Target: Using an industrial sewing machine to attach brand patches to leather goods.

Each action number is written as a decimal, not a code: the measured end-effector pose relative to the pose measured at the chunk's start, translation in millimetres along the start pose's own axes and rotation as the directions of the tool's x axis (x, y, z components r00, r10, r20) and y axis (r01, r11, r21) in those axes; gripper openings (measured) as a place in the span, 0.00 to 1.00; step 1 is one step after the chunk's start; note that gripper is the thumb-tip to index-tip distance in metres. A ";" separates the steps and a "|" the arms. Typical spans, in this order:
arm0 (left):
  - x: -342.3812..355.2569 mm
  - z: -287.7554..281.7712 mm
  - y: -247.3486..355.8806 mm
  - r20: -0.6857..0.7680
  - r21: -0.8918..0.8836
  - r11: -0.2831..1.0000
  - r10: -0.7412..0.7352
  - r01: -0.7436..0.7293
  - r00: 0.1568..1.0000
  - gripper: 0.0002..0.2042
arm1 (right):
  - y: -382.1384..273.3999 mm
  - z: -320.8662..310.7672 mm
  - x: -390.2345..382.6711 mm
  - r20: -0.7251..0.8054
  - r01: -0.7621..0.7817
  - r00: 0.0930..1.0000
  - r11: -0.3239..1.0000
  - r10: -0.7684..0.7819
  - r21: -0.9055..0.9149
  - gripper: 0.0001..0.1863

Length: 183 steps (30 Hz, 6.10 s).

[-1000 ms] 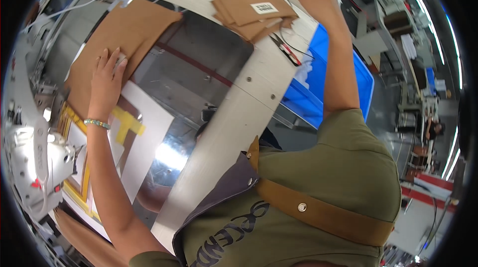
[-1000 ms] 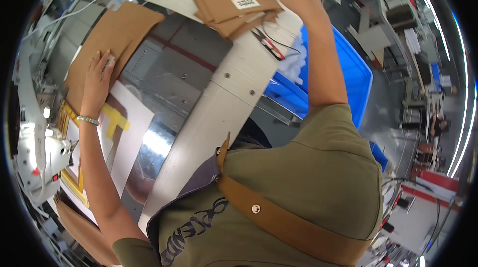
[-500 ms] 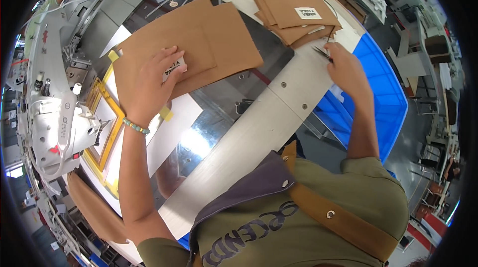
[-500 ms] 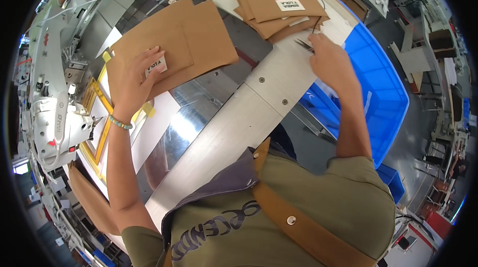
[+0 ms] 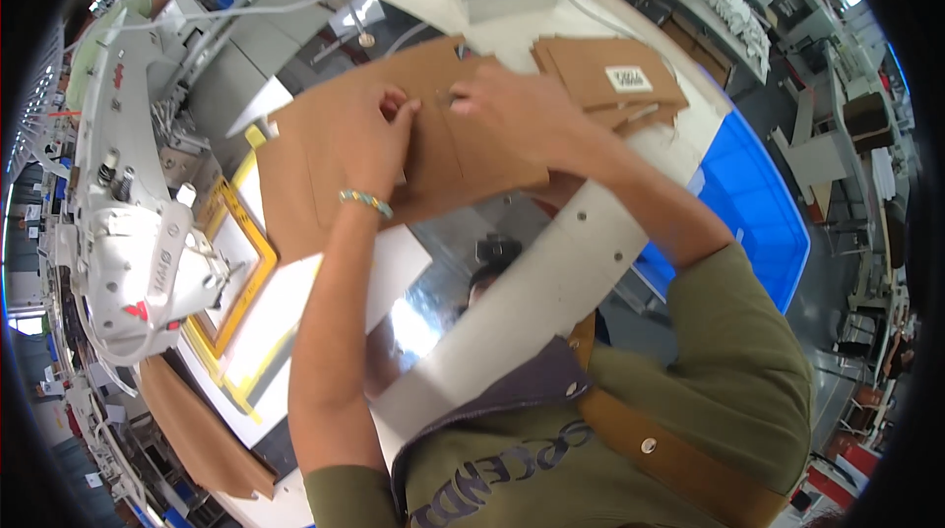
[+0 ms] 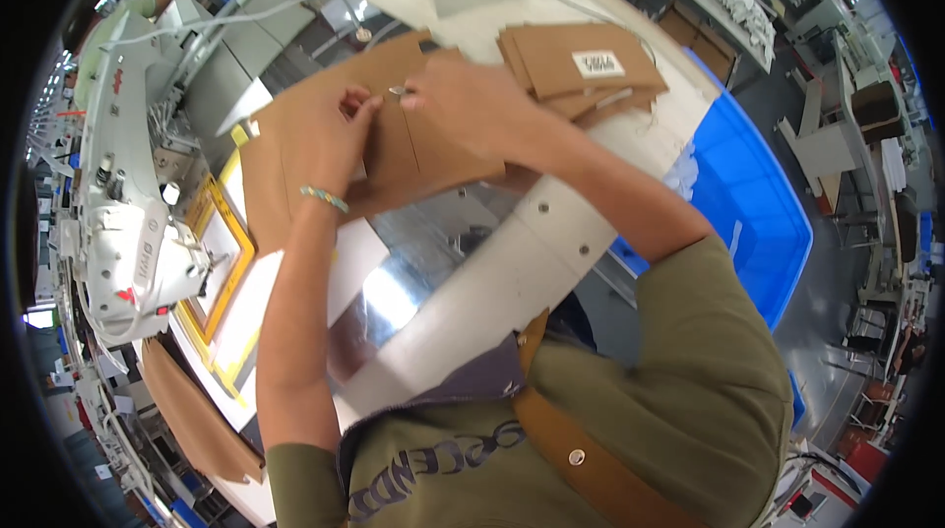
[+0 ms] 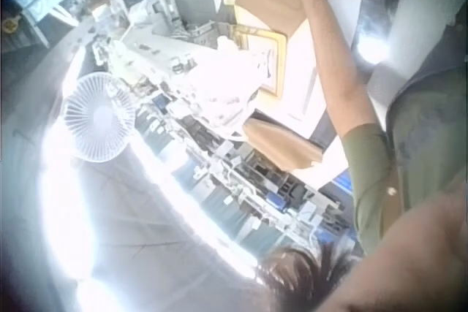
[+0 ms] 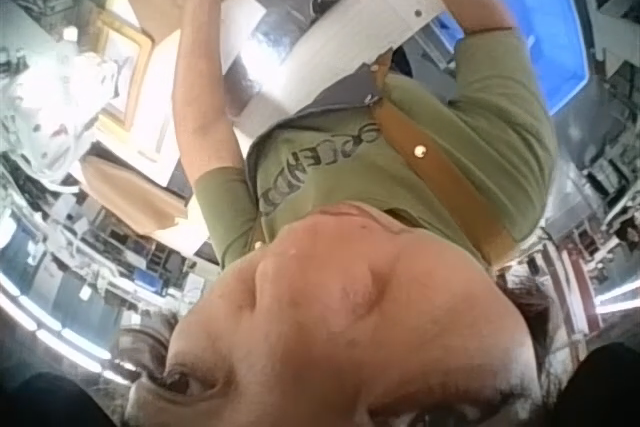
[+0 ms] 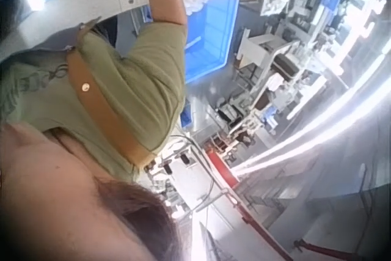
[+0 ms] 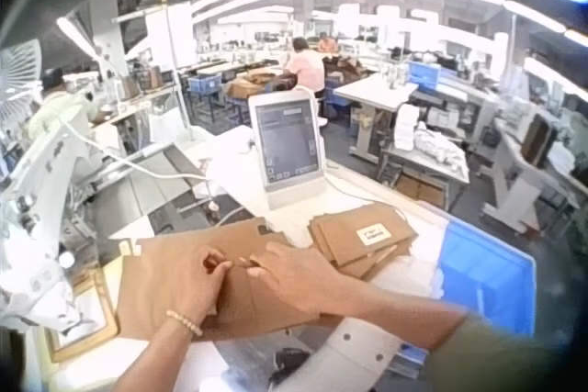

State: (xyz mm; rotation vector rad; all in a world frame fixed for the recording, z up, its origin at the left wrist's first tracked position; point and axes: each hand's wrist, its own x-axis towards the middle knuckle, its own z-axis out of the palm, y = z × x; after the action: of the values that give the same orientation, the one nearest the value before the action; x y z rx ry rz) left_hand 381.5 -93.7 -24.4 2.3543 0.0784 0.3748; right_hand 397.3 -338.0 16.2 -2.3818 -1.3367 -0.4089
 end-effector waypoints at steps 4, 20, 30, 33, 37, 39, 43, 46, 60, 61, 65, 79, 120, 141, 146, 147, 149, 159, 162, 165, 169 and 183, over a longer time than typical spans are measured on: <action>-10.5 15.2 -1.4 -0.072 -0.070 0.998 0.005 -0.010 0.997 0.07 | 1.1 29.6 18.7 0.075 -0.237 0.970 0.964 0.230 0.118 0.17; -3.6 5.8 -19.1 -0.113 -0.338 0.941 -0.046 0.005 0.993 0.07 | 16.2 53.7 32.8 -0.048 -0.126 0.990 0.977 0.136 0.173 0.13; -6.9 1.4 -17.5 -0.024 -0.410 0.911 -0.051 0.037 0.998 0.06 | 12.3 56.7 33.0 -0.071 -0.128 0.988 0.982 0.139 0.139 0.13; -7.9 0.1 -16.3 -0.008 -0.379 0.924 -0.046 0.040 0.999 0.06 | 12.0 58.1 33.2 -0.100 -0.094 0.989 0.987 0.107 0.128 0.12; -7.7 -1.0 -18.7 -0.010 -0.381 0.925 0.008 -0.011 1.000 0.05 | 12.1 58.9 34.3 -0.086 -0.064 0.993 0.990 0.075 0.126 0.12; -7.9 -1.1 -19.5 0.017 -0.374 0.927 -0.021 0.026 1.000 0.05 | 12.2 59.0 33.7 -0.101 -0.061 0.992 0.988 0.076 0.138 0.11; -7.4 -4.4 -23.6 0.027 -0.350 0.937 -0.003 0.012 1.000 0.05 | 11.7 57.6 36.1 -0.069 -0.056 0.995 0.990 0.066 0.133 0.11; -10.5 -15.5 -17.8 0.036 -0.385 0.919 -0.074 0.082 0.997 0.05 | 17.5 54.1 41.9 -0.029 -0.092 0.995 0.995 0.093 0.047 0.12; -143.0 -117.8 59.3 0.605 0.020 0.880 0.368 -0.475 0.706 0.27 | 96.7 -32.3 -16.0 -0.069 -0.385 0.922 0.879 0.382 -0.282 0.20; -147.2 -125.8 51.8 0.544 0.264 0.806 0.330 -0.530 0.772 0.26 | 62.8 -45.2 -15.7 -0.020 -0.375 0.927 0.920 0.375 -0.115 0.24; -142.4 -142.7 3.9 0.425 0.628 0.586 0.293 -0.512 0.856 0.23 | -19.4 -50.4 -39.5 0.235 0.022 0.971 0.991 -0.053 0.131 0.22; -133.6 -125.9 -14.3 0.216 0.763 0.528 0.335 -0.372 0.917 0.11 | -24.8 -34.5 -17.9 -0.102 -0.156 0.985 0.968 0.138 -0.197 0.09; -181.7 -150.5 -63.8 0.133 0.688 0.635 0.367 -0.352 0.921 0.10 | 19.8 6.8 72.8 0.285 -0.193 0.958 0.835 0.046 0.516 0.07; -171.0 -138.4 -43.6 0.021 0.635 0.734 0.297 -0.242 0.955 0.11 | 76.4 0.4 102.2 0.182 -0.199 0.976 0.829 0.120 0.523 0.08; -160.9 -130.1 -35.7 0.011 0.618 0.749 0.296 -0.240 0.955 0.10 | 91.7 -0.1 108.3 0.082 -0.127 0.992 0.832 0.098 0.540 0.07; -157.4 -126.0 -34.1 0.010 0.637 0.737 0.285 -0.226 0.958 0.10 | 95.7 -2.2 107.5 0.081 -0.124 0.992 0.833 0.096 0.539 0.07; -155.2 -123.8 -35.5 0.007 0.656 0.724 0.274 -0.211 0.962 0.10 | 102.9 -5.1 104.5 0.077 -0.133 0.991 0.834 0.109 0.536 0.06; -205.4 -175.7 -61.6 0.046 0.715 0.646 0.337 -0.267 0.940 0.07 | 34.1 24.3 104.4 0.138 -0.112 0.990 0.790 0.035 0.602 0.07; -233.6 -202.5 -79.8 0.070 0.762 0.602 0.287 -0.237 0.955 0.07 | -5.7 35.6 113.0 0.166 -0.113 0.986 0.756 0.006 0.645 0.06; -261.6 -232.9 -104.2 0.076 0.839 0.512 0.225 -0.185 0.971 0.08 | -48.2 46.5 118.2 0.296 -0.156 0.955 0.834 -0.009 0.529 0.09; -290.5 -270.9 -130.1 0.060 0.893 0.436 0.138 -0.115 0.989 0.11 | -82.0 88.7 126.5 0.129 0.263 0.924 0.843 -0.360 0.468 0.15; -328.4 -337.5 -197.7 -0.143 0.850 0.523 0.105 0.067 0.984 0.15 | -150.6 135.0 158.3 -0.077 0.562 0.827 0.819 -0.556 0.115 0.12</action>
State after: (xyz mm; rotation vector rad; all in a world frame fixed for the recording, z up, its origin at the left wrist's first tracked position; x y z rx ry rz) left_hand -20.0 221.5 -9.5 3.3126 0.4141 0.6758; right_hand 356.8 -85.6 -8.7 -1.8214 -1.9736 -0.5001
